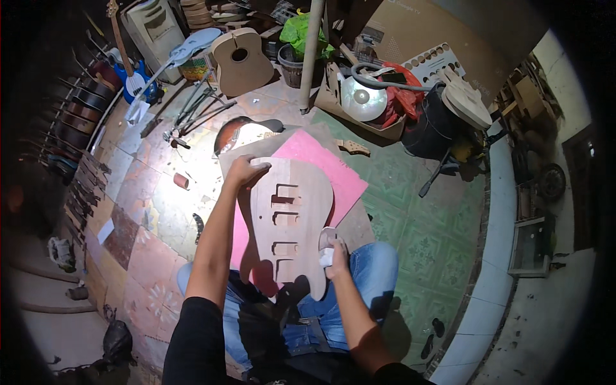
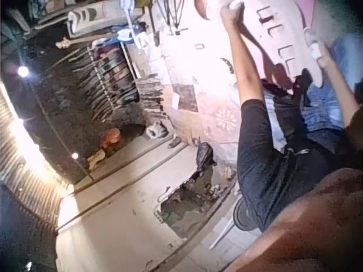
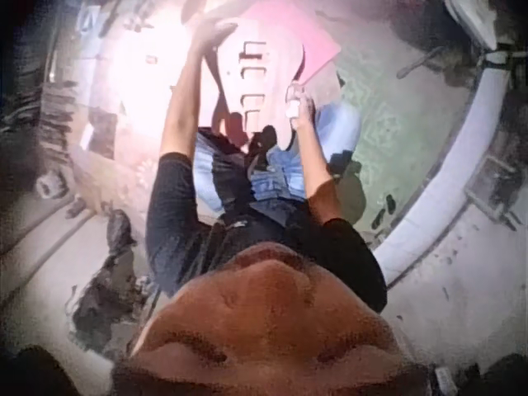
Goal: The person sands the edges and front surface of a wooden guitar body using a sanding block, frequently turning the instrument to reach different sides.
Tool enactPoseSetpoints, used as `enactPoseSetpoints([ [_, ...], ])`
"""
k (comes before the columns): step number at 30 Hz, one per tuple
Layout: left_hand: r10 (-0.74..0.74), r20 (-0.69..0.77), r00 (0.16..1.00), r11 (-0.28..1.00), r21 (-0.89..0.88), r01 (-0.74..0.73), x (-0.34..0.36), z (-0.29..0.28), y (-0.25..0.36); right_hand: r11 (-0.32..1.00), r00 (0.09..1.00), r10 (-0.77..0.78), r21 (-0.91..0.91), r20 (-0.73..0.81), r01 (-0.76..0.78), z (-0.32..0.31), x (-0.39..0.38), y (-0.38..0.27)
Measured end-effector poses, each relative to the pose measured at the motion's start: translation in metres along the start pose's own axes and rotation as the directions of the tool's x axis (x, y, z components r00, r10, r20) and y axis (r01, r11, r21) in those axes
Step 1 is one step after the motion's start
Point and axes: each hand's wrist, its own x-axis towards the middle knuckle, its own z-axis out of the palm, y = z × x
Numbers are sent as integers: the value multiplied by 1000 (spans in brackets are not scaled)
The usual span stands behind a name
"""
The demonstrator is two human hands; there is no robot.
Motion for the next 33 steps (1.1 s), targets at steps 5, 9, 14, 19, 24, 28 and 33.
enactPoseSetpoints([
  [5, -3, 94, 996, 996, 93, -6, 9, 46, 27, 992, 982, -120, 22, -149, 124, 10, -19, 28],
  [9, 18, 68, 998, 991, 134, -27, 1, 64, 32, 978, 956, -206, -66, -209, 197, 22, -29, 51],
  [14, -20, -233, 972, 939, 329, 98, -65, 106, 63, 675, 781, -624, -510, -10, 533, 16, -14, 2],
  [19, -64, -267, 961, 936, 319, 151, -120, 131, 69, -97, 654, -563, -826, 505, 555, 56, -10, -61],
  [24, -1, -275, 961, 908, 403, 116, -115, 124, 69, -366, 512, -600, -780, 615, 508, 83, 83, -82],
  [28, 3, -162, 987, 957, 285, 43, -117, 116, 60, -162, 605, -579, -805, 546, 571, 73, 110, -101],
  [33, 6, -120, 993, 918, 394, 42, -108, 108, 61, -401, 865, -280, -869, 417, 290, 24, 97, -52],
])
